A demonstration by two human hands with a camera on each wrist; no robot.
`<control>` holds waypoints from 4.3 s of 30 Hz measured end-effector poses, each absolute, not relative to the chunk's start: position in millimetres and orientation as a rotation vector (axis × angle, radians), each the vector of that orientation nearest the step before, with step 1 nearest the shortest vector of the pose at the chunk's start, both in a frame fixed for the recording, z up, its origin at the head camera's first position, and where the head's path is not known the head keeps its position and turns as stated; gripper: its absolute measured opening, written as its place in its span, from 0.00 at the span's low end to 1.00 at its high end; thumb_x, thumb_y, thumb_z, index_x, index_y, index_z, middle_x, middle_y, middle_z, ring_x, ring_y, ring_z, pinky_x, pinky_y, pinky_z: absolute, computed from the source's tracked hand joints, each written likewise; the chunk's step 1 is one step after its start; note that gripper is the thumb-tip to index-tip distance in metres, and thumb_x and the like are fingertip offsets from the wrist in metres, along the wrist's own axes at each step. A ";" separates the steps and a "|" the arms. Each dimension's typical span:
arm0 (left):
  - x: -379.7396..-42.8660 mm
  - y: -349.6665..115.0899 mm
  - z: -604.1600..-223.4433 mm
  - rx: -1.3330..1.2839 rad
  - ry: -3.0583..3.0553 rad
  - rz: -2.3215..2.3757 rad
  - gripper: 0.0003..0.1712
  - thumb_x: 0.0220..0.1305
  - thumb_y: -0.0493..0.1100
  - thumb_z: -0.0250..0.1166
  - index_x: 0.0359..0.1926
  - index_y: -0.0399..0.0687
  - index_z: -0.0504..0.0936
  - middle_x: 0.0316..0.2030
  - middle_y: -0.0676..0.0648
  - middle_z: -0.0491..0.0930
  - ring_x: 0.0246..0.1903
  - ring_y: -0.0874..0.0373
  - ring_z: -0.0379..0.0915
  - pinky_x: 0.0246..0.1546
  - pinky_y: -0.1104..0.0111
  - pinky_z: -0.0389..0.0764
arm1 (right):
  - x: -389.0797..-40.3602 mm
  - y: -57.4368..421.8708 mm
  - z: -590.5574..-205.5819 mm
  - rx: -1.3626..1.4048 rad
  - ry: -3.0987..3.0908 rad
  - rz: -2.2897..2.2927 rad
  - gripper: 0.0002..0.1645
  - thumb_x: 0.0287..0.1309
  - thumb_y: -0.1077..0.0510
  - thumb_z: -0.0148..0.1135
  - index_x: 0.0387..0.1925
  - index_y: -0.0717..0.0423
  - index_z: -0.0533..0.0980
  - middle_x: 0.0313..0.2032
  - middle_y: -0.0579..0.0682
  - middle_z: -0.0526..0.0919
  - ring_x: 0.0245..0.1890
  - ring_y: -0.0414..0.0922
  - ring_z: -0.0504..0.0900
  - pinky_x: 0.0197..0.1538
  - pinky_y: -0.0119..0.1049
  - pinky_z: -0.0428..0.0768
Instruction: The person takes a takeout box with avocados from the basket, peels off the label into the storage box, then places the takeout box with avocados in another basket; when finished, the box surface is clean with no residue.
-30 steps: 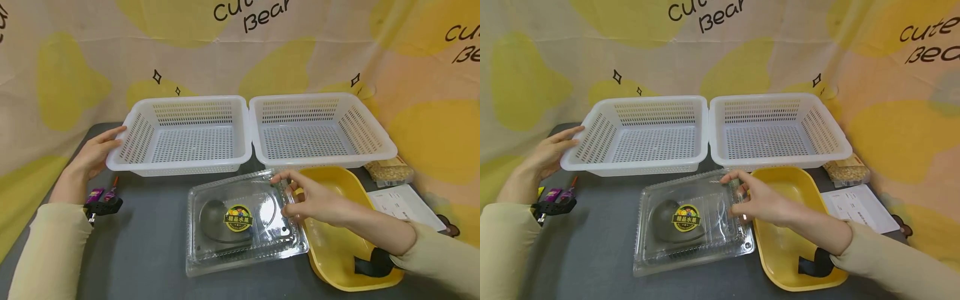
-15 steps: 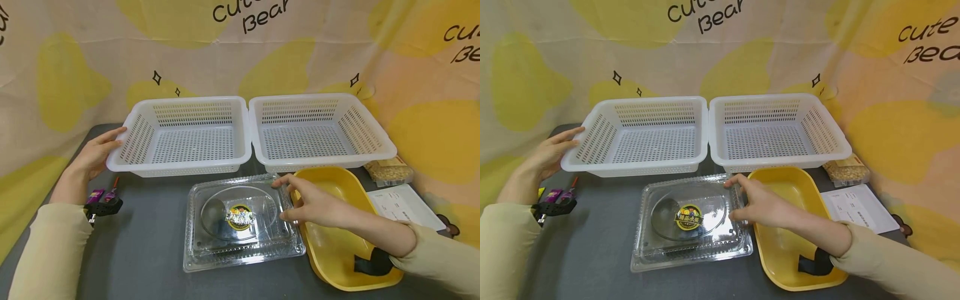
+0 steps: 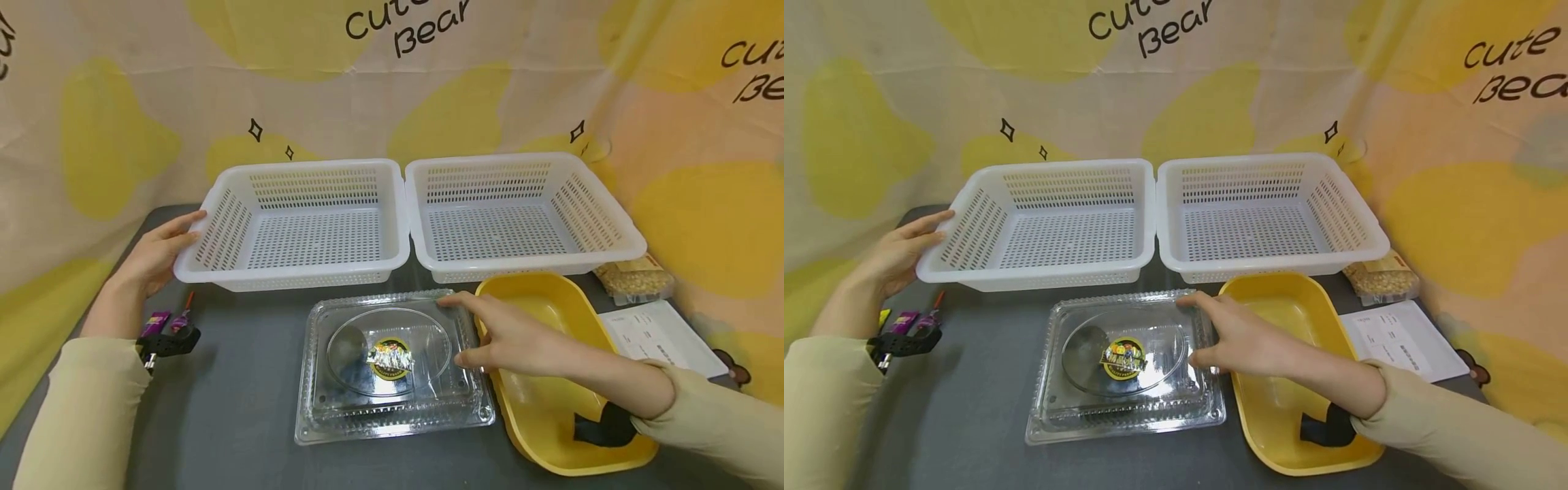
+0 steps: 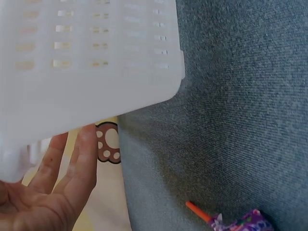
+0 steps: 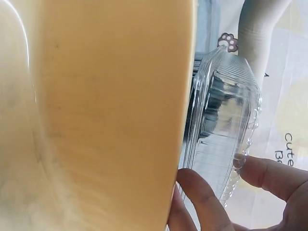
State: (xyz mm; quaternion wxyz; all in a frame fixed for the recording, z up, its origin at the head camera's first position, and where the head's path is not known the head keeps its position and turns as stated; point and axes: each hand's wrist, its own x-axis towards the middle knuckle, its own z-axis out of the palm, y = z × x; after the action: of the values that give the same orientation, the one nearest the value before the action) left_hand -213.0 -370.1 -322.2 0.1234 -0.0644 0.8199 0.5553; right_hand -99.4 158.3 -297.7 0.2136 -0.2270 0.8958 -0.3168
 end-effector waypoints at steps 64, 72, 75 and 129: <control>-121.0 -172.4 -320.3 1.237 2.509 0.647 0.69 0.35 0.68 0.79 0.77 0.58 0.55 0.78 0.46 0.50 0.75 0.45 0.52 0.68 0.42 0.65 | -99.9 158.5 -290.8 -0.710 2.554 -0.743 0.43 0.59 0.47 0.68 0.72 0.50 0.61 0.69 0.58 0.68 0.46 0.46 0.83 0.56 0.52 0.81; -122.7 -171.8 -320.8 1.259 2.508 0.612 0.71 0.34 0.69 0.79 0.78 0.59 0.53 0.78 0.47 0.49 0.75 0.45 0.52 0.67 0.42 0.65 | -117.7 156.9 -278.5 -0.821 2.609 -0.686 0.31 0.60 0.49 0.67 0.62 0.54 0.72 0.56 0.54 0.81 0.37 0.39 0.82 0.43 0.37 0.81; -122.8 -171.5 -321.5 1.259 2.504 0.613 0.71 0.34 0.70 0.78 0.78 0.59 0.53 0.78 0.48 0.49 0.75 0.45 0.52 0.67 0.42 0.65 | -123.4 151.9 -272.7 -0.857 2.587 -0.722 0.26 0.61 0.52 0.66 0.58 0.56 0.75 0.54 0.54 0.83 0.38 0.40 0.83 0.42 0.36 0.82; -121.9 -171.8 -322.5 1.271 2.513 0.574 0.72 0.35 0.70 0.78 0.78 0.62 0.50 0.77 0.46 0.51 0.72 0.47 0.54 0.66 0.44 0.67 | -145.6 71.9 -294.5 -1.097 2.329 -0.590 0.08 0.52 0.56 0.74 0.30 0.46 0.80 0.25 0.40 0.81 0.26 0.34 0.75 0.33 0.25 0.76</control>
State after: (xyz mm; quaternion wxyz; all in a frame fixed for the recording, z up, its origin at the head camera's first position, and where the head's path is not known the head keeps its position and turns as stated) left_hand -121.9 -171.8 -322.5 0.1334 0.4384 0.8665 0.1980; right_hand -145.6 71.9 -294.5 0.2477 -0.4026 0.8542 -0.2165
